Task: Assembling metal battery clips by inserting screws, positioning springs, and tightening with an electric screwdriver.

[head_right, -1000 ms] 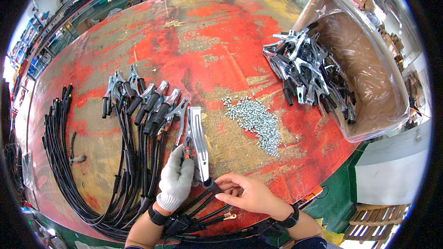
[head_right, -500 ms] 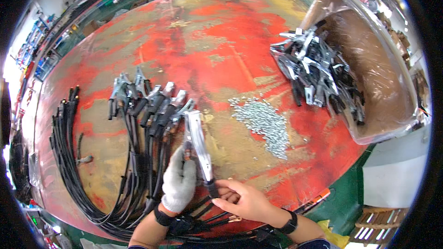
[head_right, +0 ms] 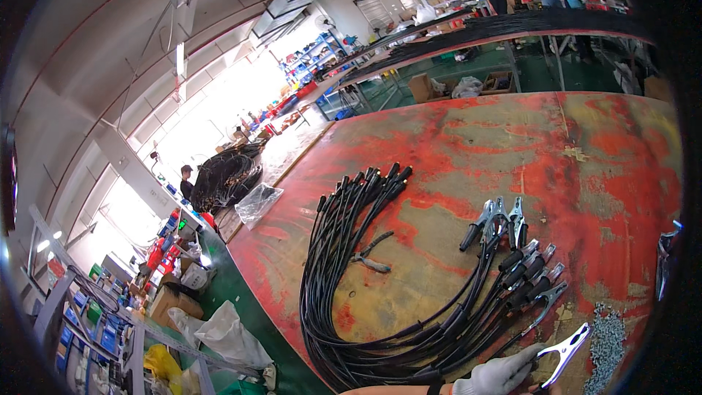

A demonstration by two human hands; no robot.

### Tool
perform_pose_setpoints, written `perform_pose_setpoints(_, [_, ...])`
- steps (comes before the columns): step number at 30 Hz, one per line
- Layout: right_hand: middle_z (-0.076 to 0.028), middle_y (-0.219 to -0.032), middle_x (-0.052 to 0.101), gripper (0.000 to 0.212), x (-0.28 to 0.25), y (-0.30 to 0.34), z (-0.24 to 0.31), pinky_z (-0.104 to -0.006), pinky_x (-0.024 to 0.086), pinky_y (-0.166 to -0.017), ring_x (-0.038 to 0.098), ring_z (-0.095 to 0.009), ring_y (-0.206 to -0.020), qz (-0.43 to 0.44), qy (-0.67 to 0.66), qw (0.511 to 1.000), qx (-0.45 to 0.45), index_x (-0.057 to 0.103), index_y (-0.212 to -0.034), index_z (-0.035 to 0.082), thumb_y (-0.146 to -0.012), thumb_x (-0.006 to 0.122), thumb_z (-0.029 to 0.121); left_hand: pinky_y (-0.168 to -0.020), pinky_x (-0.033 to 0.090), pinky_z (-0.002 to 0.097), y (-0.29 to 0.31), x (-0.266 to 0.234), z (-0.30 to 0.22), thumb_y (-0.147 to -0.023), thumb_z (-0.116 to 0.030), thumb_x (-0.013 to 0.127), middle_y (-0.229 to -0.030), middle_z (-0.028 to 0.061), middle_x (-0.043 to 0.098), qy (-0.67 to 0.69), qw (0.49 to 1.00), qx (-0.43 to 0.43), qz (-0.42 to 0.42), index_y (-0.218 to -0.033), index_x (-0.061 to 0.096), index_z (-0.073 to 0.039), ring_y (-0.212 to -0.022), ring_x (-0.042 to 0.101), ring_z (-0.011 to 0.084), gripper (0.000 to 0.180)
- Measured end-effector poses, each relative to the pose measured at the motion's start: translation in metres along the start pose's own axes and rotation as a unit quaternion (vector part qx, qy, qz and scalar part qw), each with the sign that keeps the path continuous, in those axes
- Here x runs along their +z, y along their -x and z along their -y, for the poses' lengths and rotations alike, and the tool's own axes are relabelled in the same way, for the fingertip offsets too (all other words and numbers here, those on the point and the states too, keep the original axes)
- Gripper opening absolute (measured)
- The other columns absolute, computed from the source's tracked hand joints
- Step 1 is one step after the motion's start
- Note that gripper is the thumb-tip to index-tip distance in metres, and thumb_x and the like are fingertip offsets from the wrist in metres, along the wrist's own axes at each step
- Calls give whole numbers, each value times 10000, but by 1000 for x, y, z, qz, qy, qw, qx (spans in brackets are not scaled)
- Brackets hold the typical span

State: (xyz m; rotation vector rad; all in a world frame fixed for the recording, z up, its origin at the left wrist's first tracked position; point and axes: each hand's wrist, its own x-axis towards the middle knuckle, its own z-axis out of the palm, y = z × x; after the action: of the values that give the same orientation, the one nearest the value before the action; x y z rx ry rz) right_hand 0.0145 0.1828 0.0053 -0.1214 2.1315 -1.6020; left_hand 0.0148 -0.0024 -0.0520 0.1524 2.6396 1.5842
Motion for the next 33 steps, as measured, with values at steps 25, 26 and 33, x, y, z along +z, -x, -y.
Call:
perform_pose_setpoints(25, [-69, -952, 640, 184, -17, 5, -4, -248, 471, -701, 571, -127, -808, -38, -187, 981, 18, 584, -1090, 17, -921, 605, 87, -504, 483, 405, -1, -6, -27, -887, -188, 532, -711, 153, 614, -68, 986, 143, -52, -1399, 392, -76, -566, 614, 317, 542])
perform_pose_setpoints(26, [-69, -952, 640, 184, -16, 3, -2, -248, 471, -701, 571, -127, -808, -35, -187, 982, 17, 584, -1090, 17, -921, 605, 87, -504, 483, 405, -1, -7, -25, -887, -188, 532, -711, 153, 614, -69, 986, 141, -55, -1399, 392, -76, -566, 614, 317, 542])
perform_pose_setpoints(33, [-78, -901, 642, 203, -18, -6, -14, -313, 491, -672, 592, -168, -768, -59, -60, 991, -99, 594, -1031, 5, -881, 630, 138, -728, 515, 414, -11, 4, 12, -919, -160, 452, -1131, 222, 601, -302, 931, 203, 8, -1357, 417, -17, -967, 622, 342, 463])
